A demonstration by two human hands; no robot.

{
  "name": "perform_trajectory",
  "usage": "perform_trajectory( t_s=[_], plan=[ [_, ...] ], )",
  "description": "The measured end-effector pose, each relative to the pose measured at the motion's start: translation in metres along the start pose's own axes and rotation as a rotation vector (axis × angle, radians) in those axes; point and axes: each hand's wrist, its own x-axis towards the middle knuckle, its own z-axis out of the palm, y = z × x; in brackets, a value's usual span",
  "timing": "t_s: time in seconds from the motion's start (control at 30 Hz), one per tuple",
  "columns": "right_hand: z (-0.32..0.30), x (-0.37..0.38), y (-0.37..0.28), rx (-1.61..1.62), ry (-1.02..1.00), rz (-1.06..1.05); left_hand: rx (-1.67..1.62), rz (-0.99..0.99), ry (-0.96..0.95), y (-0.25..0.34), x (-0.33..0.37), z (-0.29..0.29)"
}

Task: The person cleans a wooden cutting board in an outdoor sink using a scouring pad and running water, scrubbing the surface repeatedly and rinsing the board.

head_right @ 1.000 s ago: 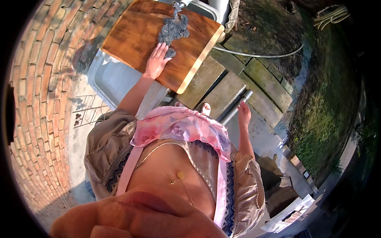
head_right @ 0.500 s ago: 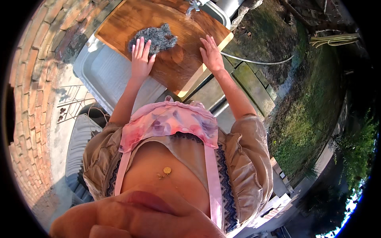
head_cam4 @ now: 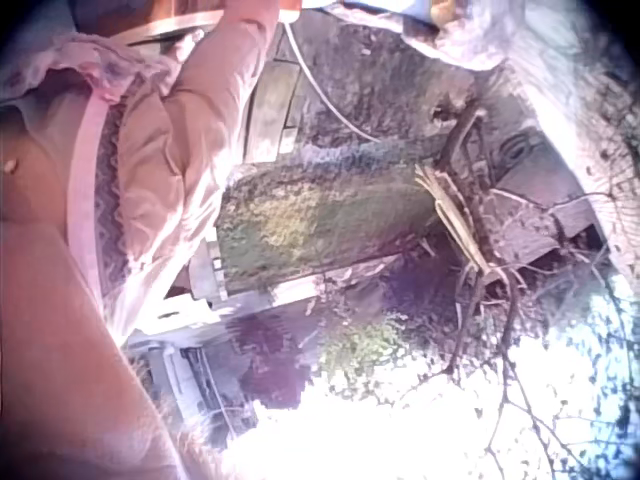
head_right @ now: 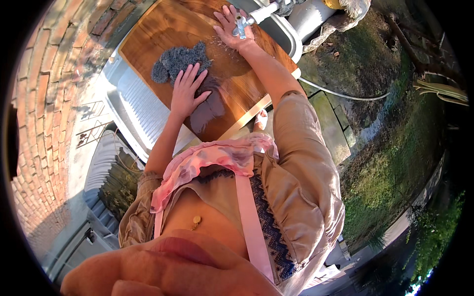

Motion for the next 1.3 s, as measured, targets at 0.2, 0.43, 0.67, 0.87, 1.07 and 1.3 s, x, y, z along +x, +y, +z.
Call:
perform_trajectory(
  t_s=[0.2,0.43,0.67,0.87,1.07,1.3],
  plan=[
    [0.016,0.018,0.005,0.089,0.212,-0.045,0.01,-0.035,-0.017,0.006,0.007,0.0],
    [-0.046,-0.061,-0.015,0.277,-0.22,-0.293,0.006,-0.042,0.032,0.004,0.004,-0.002],
    [-0.049,-0.086,0.048,0.036,-0.134,0.115,-0.009,0.026,0.065,0.054,0.017,0.024],
    [-0.042,-0.058,-0.009,0.164,-0.201,-0.08,0.085,-0.132,0.176,0.052,0.078,0.051],
    [-0.114,-0.092,-0.109,1.178,-0.177,-0.195,0.322,-0.28,0.401,0.028,0.08,0.076],
    [-0.092,-0.092,-0.075,0.731,-0.185,-0.495,0.339,-0.121,0.132,0.036,0.101,0.068]
  ],
)
